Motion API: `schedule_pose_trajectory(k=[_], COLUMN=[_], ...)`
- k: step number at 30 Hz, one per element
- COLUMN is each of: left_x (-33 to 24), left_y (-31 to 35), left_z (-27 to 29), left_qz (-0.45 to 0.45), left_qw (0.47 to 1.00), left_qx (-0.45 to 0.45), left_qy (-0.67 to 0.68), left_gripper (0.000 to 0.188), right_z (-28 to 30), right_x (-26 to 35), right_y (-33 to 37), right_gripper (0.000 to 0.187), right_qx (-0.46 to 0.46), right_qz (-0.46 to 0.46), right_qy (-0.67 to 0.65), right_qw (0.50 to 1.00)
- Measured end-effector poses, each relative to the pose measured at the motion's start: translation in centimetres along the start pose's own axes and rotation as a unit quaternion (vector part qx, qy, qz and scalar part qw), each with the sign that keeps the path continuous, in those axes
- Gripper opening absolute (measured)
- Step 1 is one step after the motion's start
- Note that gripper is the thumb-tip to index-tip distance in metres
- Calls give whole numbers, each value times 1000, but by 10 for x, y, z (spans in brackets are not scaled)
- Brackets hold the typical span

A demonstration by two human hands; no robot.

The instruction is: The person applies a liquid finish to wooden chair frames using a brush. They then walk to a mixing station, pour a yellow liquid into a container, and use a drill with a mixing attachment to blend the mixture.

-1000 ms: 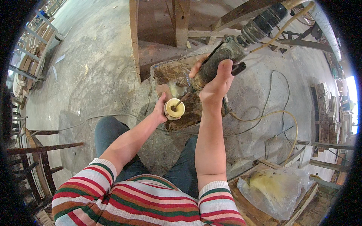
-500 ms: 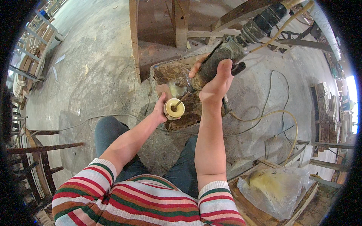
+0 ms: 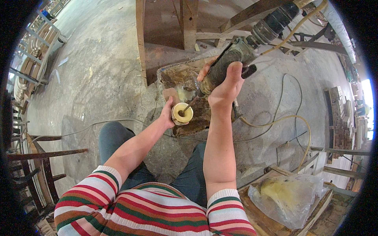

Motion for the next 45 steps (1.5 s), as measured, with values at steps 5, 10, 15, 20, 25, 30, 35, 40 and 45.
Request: schedule_pose_trajectory(k=[5, 10, 15, 20, 25, 30, 35, 40, 45], left_x=[0, 4, 20, 15, 19, 22, 23, 20, 19], left_y=[0, -1, -4, -8, -13, -15, -19, -21, -18], left_z=[0, -4, -7, -10, -8, -10, -10, -9, -10], left_qz=[-2, -19, -26, -38, -29, -33, -42, -78, -66], left_qw=[1000, 993, 986, 981, 974, 972, 975, 978, 977], left_qx=[7, 65, 67, 83, 121, 144, 117, 73, 58], left_qy=[9, 94, 152, 174, 190, 181, 183, 178, 194], left_gripper=[72, 76, 72, 75, 79, 79, 74, 69, 69], right_z=[-2, -6, -15, -20, -24, -23, -24, -24, -26], right_x=[3, 7, 7, 7, 12, 11, 11, 8, 8], right_y=[1, 5, 14, 17, 17, 17, 18, 19, 19], right_gripper=[65, 65, 67, 72, 74, 73, 72, 74, 75], right_qx=[2, 13, 33, 60, 53, 47, 63, 62, 61], right_qz=[10, 18, 21, 32, 42, 48, 42, 44, 42], right_qy=[-1, -6, 31, 56, 79, 76, 78, 91, 94], right_qw=[1000, 1000, 999, 996, 995, 995, 994, 993, 993])
Point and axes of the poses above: each hand's wrist, its own y-axis away from the middle knuckle, its own z-axis out of the back of the hand, x = y × z, the point moved 3 cm from there along -y, towards the middle knuckle
